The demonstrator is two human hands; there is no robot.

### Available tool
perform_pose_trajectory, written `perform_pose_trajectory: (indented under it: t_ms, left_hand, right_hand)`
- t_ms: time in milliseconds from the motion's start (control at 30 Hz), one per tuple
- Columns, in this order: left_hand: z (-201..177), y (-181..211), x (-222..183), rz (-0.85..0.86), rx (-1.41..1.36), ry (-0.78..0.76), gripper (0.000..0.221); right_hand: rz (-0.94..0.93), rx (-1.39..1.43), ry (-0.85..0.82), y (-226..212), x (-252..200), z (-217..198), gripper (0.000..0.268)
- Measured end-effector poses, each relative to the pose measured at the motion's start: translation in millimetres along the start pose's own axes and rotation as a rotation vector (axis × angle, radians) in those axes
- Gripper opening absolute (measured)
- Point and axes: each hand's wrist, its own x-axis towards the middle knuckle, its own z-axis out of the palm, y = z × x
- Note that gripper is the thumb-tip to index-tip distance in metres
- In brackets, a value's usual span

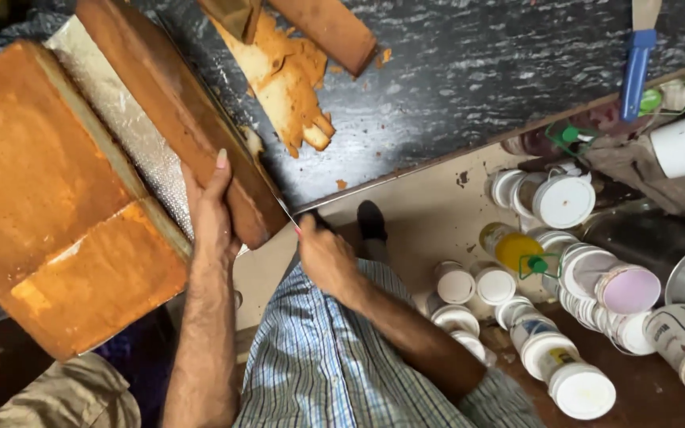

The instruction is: Assembling and trimming layers of cake on a bakery production table.

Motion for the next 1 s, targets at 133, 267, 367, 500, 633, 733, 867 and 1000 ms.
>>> perform_pose_trajectory:
  t_ms: [133,267,367,500,633,733,867,1000]
  left_hand:
    - [-0.3,9.6,0.9,0.01,0.027,-0.021,0.068]
    - [-10.6,-6.0,2.2,0.037,-0.001,-0.008,0.071]
    - [-8.8,-4.6,-4.9,0.196,0.259,-0.001,0.085]
    - [-2.9,-0.4,-11.9,0.281,0.512,0.03,0.113]
    - [-0.2,24.7,-18.1,-0.02,0.19,0.069,0.106]
    - [-22.8,10.4,-18.9,-0.014,0.108,0.001,0.101]
    - [-30.0,-8.3,-12.3,0.104,0.156,-0.138,0.105]
    - [-42.5,16.4,-32.3,0.221,0.287,-0.313,0.097]
  right_hand:
    - [0.051,0.074,-0.048,-1.8,-5.3,-5.9,0.018]
    - [0.092,0.052,-0.031,29.1,-31.1,13.6,0.026]
    - [0.176,0.036,0.062,12.1,-2.4,-19.3,0.026]
    - [0.102,-0.228,0.33,-8.3,42.5,-58.9,0.023]
    - [-0.116,-0.153,0.42,-64.1,41.4,-125.4,0.075]
    - [-0.403,0.248,0.228,-46.4,91.7,-85.1,0.079]
    - [-0.287,0.64,-0.038,-68.5,162.5,-65.2,0.101]
    - [-0.477,0.57,-0.007,-65.8,186.5,-102.8,0.101]
